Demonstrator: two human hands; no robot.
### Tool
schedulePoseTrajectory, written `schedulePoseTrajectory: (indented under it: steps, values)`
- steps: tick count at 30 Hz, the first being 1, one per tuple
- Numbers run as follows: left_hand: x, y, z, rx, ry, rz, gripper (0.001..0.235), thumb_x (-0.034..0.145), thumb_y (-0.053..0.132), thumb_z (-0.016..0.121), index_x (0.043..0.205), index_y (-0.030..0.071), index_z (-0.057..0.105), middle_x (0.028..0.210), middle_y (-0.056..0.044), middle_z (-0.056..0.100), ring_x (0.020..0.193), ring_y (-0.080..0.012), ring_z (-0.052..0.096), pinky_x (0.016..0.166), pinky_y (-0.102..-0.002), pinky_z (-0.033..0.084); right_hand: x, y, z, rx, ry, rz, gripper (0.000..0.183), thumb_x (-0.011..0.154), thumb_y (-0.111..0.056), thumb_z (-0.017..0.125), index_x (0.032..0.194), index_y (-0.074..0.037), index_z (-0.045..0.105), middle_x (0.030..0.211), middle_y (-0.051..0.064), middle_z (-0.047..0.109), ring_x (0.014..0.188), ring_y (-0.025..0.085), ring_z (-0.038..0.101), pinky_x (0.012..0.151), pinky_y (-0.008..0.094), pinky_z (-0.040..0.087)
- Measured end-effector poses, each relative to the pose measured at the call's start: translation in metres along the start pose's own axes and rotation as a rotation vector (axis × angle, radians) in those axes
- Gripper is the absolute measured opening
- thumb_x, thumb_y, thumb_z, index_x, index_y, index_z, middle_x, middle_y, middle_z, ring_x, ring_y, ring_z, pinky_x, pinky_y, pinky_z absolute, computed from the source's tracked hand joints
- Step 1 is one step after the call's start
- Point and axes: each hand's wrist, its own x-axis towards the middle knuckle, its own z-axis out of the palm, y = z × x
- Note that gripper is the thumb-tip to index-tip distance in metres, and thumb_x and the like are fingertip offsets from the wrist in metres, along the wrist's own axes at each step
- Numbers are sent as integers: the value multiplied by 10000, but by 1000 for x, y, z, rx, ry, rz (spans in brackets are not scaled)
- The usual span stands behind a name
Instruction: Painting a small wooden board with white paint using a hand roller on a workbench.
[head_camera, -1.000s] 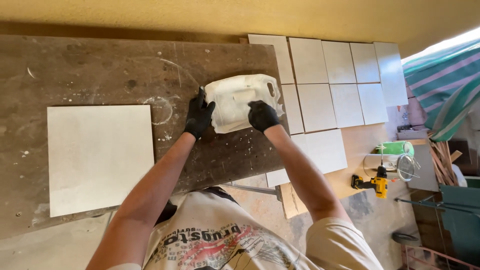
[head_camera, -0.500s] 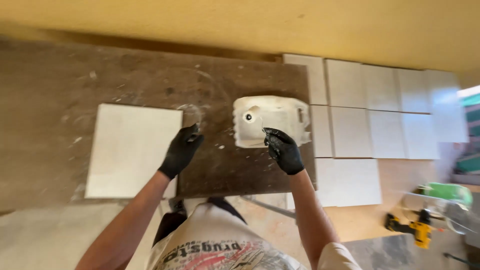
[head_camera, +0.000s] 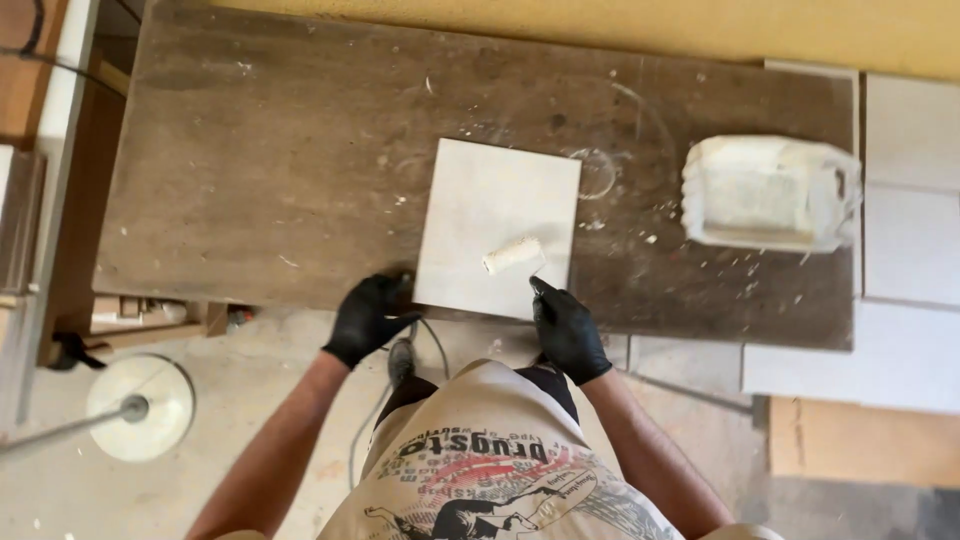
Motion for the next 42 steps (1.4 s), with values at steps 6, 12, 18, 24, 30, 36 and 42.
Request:
schedulePoseTrajectory:
  steps: [6, 12, 18, 24, 30, 36, 42]
  values:
    - [18, -51, 6, 123, -44, 397, 589, 956, 645, 587, 1289, 166, 669, 1149, -133, 711, 1082, -333, 698, 950, -445, 571, -38, -42, 115, -302, 37, 178, 523, 973, -260, 516, 1492, -331, 534, 943, 109, 696, 863, 368, 724, 762, 509, 621]
    - [37, -97, 53, 44, -63, 410, 539, 961, 612, 622, 1241, 156, 687, 1144, -132, 717, 1095, -331, 694, 956, -438, 572, 53, -19, 179, -417, 94, 87, 549, 962, -219, 502, 1494, -85, 485, 963, 197, 677, 933, 408, 711, 800, 515, 608]
    - [51, -94, 41, 48, -253, 397, 500, 954, 613, 511, 1073, 155, 672, 1049, -110, 696, 1038, -335, 688, 889, -471, 576, 127, -29, 168, -364, 38, 192, 497, 1019, -259, 419, 1479, -91, 507, 1096, 247, 714, 1089, 431, 678, 964, 527, 564]
    - [49, -106, 46, 42, -254, 448, 530, 989, 626, 447, 1040, 137, 646, 982, -120, 642, 1002, -344, 672, 863, -454, 573, -41, -78, 202, -643, 88, 77, 534, 973, -182, 470, 1502, -118, 448, 777, 118, 618, 726, 338, 698, 552, 447, 581]
    - [47, -93, 44, -136, -250, 292, 410, 914, 564, 548, 813, 170, 599, 770, -44, 624, 809, -260, 677, 753, -390, 568, 175, -9, 176, -370, 58, 110, 490, 1005, -284, 453, 1446, -94, 550, 1155, 245, 715, 1098, 432, 679, 981, 531, 558]
    - [41, -117, 61, 92, 122, 715, 411, 993, 484, 593, 774, 141, 651, 754, -129, 642, 749, -252, 672, 674, -348, 558, 43, -119, 176, -358, -222, 408, 578, 1018, -253, 417, 1574, -102, 369, 1104, 263, 698, 1104, 434, 669, 967, 553, 551]
    - [17, -96, 43, 167, 206, 474, 370, 1089, 337, 502, 888, 90, 690, 909, 24, 674, 940, -51, 593, 1015, -220, 423, 62, -97, 192, -334, -187, 452, 565, 1011, -275, 400, 1557, -130, 395, 1128, 239, 685, 1127, 400, 668, 972, 534, 555]
